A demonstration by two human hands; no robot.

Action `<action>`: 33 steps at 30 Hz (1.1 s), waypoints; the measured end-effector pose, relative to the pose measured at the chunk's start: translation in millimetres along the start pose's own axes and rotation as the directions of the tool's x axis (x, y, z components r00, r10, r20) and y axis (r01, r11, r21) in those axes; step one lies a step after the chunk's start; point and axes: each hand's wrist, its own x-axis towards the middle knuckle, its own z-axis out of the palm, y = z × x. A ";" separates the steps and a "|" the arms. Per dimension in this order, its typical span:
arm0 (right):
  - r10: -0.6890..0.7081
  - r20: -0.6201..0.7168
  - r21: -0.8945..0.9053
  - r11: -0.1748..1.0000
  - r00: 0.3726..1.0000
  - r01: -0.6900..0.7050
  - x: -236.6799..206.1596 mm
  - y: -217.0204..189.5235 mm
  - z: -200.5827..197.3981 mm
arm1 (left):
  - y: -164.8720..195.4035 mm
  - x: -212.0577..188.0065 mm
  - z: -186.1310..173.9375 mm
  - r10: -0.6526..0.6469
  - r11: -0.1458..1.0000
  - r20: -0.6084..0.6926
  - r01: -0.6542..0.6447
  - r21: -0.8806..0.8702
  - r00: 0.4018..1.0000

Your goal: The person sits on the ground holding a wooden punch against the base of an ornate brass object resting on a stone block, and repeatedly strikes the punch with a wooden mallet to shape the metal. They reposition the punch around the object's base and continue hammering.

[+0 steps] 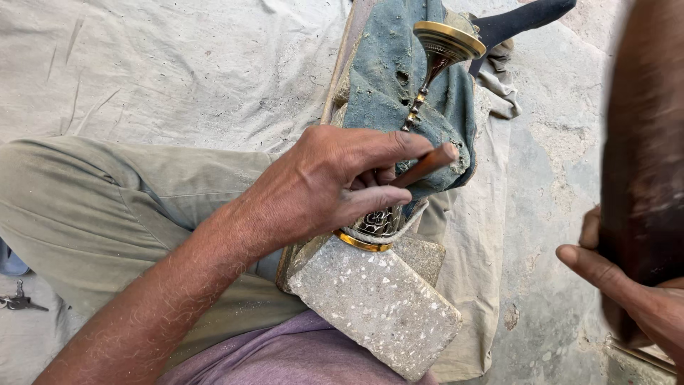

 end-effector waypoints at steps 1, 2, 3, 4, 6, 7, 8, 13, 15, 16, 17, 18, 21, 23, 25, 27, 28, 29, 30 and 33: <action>-0.087 -0.012 -0.054 0.995 0.996 0.087 0.9 -0.5 -1.0 | -0.7 0.1 0.0 -0.063 0.998 0.033 0.064 -0.008 0.997; -0.175 -0.019 -0.108 0.979 0.984 0.172 1.8 -1.1 -1.8 | -2.3 1.0 -0.5 -0.126 0.992 0.068 0.127 -0.013 0.990; -0.261 -0.025 -0.162 0.954 0.965 0.254 3.6 -1.9 -2.3 | -3.9 1.7 -1.0 -0.183 0.982 0.104 0.186 -0.017 0.978; -0.345 -0.030 -0.216 0.919 0.938 0.331 5.1 -2.6 -3.3 | -5.0 1.7 -1.2 -0.164 0.985 0.101 0.168 -0.029 0.981; -0.253 0.011 -0.382 0.893 0.967 0.238 10.1 -4.9 -2.7 | -7.4 1.5 -2.2 -0.124 0.990 0.094 0.129 -0.054 0.988; -0.071 0.031 -0.489 0.869 0.997 0.077 14.7 -6.6 -0.2 | -8.3 1.1 -2.3 -0.137 0.988 0.095 0.143 -0.058 0.986; 0.016 0.023 -0.486 0.874 1.000 -0.003 15.3 -9.1 -0.5 | -8.9 0.6 -1.7 -0.154 0.985 0.097 0.160 -0.063 0.983; -0.308 0.027 -0.327 0.896 0.951 0.300 10.4 -27.2 -2.8 | -11.3 -1.1 -0.7 -0.084 0.993 0.068 0.089 -0.076 0.994; -0.235 0.041 -0.383 0.894 0.971 0.232 8.2 -30.2 -1.0 | -11.7 -1.0 -1.8 -0.030 0.996 0.049 0.034 -0.086 0.998; 0.032 0.017 -0.399 0.917 0.999 -0.022 7.2 -29.3 0.5 | -12.0 -0.7 -2.9 -0.048 0.993 0.068 0.055 -0.101 0.996; 0.298 -0.011 -0.411 0.869 0.955 -0.276 8.0 -26.3 2.7 | -11.9 -0.5 -4.3 -0.073 0.989 0.088 0.083 -0.119 0.993; 0.031 0.028 -0.383 0.924 0.999 -0.018 7.1 -21.7 2.9 | -11.5 -0.3 -5.2 -0.095 0.985 0.109 0.110 -0.137 0.989; -0.321 0.040 -0.343 0.885 0.946 0.314 6.2 -0.9 0.6 | -10.3 1.3 -7.2 -0.032 0.994 0.088 0.041 -0.100 0.996; 0.042 -0.007 -0.430 0.902 0.999 -0.041 14.9 12.2 4.0 | -10.4 2.4 -8.9 -0.065 0.991 0.134 0.079 -0.107 0.989; 0.281 0.043 -0.496 0.839 0.959 -0.224 19.5 17.5 1.6 | -10.6 2.4 -9.5 -0.081 0.989 0.141 0.097 -0.108 0.987; 0.120 0.069 -0.493 0.867 0.990 -0.071 20.1 13.8 -0.3 | -12.1 4.0 -8.6 -0.057 0.993 0.130 0.069 -0.096 0.990; -0.169 0.052 -0.457 0.872 0.984 0.174 15.6 8.9 -3.0 | -13.0 4.2 -8.8 -0.027 0.993 0.128 0.041 -0.113 0.991; -0.442 0.016 -0.430 0.807 0.897 0.405 8.3 2.0 -5.7 | -14.1 4.7 -9.0 0.004 0.991 0.124 0.013 -0.132 0.992; -0.275 -0.069 -0.350 0.907 0.959 0.235 5.1 -5.4 -5.8 | -14.6 4.1 -9.6 0.027 0.988 0.113 -0.010 -0.151 0.993; -0.129 -0.110 -0.263 0.960 0.986 0.096 -0.8 -27.7 0.1 | -16.3 2.8 -12.3 0.004 0.984 0.150 0.023 -0.179 0.989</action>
